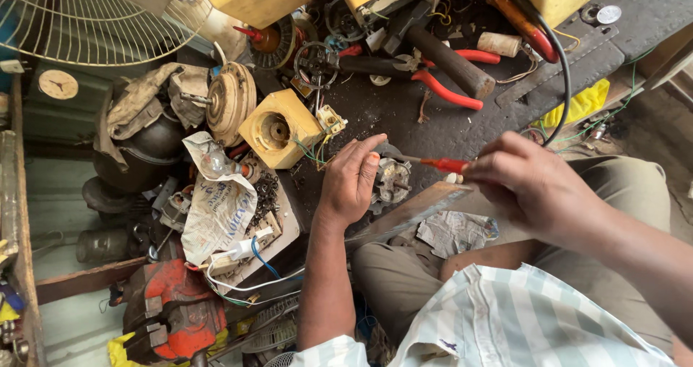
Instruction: The person sits at a cluttered workbench repairing a small electric motor from a fan. They hold the motor housing with one hand and use a red-handled screwdriver to loosen and work on screws and parts of the motor, repositioning the motor repeatedly on the bench while continuing to work on it with the screwdriver.
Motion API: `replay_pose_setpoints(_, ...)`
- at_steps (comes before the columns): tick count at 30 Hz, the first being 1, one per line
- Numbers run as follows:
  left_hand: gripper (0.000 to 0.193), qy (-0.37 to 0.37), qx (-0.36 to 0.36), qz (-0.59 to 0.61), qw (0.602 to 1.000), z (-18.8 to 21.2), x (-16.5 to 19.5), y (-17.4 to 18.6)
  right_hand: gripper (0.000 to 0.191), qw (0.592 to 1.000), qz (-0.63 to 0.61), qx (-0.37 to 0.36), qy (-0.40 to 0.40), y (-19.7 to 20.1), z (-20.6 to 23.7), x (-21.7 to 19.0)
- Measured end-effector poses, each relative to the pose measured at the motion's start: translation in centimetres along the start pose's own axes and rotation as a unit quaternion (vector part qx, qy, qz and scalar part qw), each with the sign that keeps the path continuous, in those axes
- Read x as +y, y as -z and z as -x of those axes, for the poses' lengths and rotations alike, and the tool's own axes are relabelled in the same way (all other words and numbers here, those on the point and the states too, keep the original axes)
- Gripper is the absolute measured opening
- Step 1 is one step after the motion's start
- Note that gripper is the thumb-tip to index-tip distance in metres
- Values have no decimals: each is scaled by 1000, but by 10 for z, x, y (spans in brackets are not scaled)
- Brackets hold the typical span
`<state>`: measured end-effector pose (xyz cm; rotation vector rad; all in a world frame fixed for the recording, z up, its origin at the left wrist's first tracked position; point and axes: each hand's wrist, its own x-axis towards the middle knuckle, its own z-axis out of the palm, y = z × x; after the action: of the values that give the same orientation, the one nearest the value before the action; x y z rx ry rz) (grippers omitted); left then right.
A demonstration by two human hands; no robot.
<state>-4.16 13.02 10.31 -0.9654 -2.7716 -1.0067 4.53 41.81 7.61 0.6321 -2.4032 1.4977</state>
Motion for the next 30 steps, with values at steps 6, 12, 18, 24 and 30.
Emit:
replay_pose_setpoints(6, 36, 3, 13, 7, 1000, 1, 1, -3, 48, 989, 106, 91, -41, -5, 2, -7)
replay_pose_setpoints(12, 36, -8, 13, 5, 1000, 1, -1, -3, 30, 965, 251, 34, -62, -9, 2, -17)
replay_pose_setpoints(18, 37, 2, -5, -1, 1000, 1, -4, -3, 20, 981, 178, 76, 28, -6, -4, -13)
replay_pose_setpoints(24, 40, 16, -5, -5, 1000, 2, -3, -5, 25, 983, 158, 59, 77, -3, 2, -2)
replay_pose_setpoints(30, 38, -17, 19, -16, 1000, 4, 0, -6, 32, 990, 24, 133, 45, -22, 12, 2)
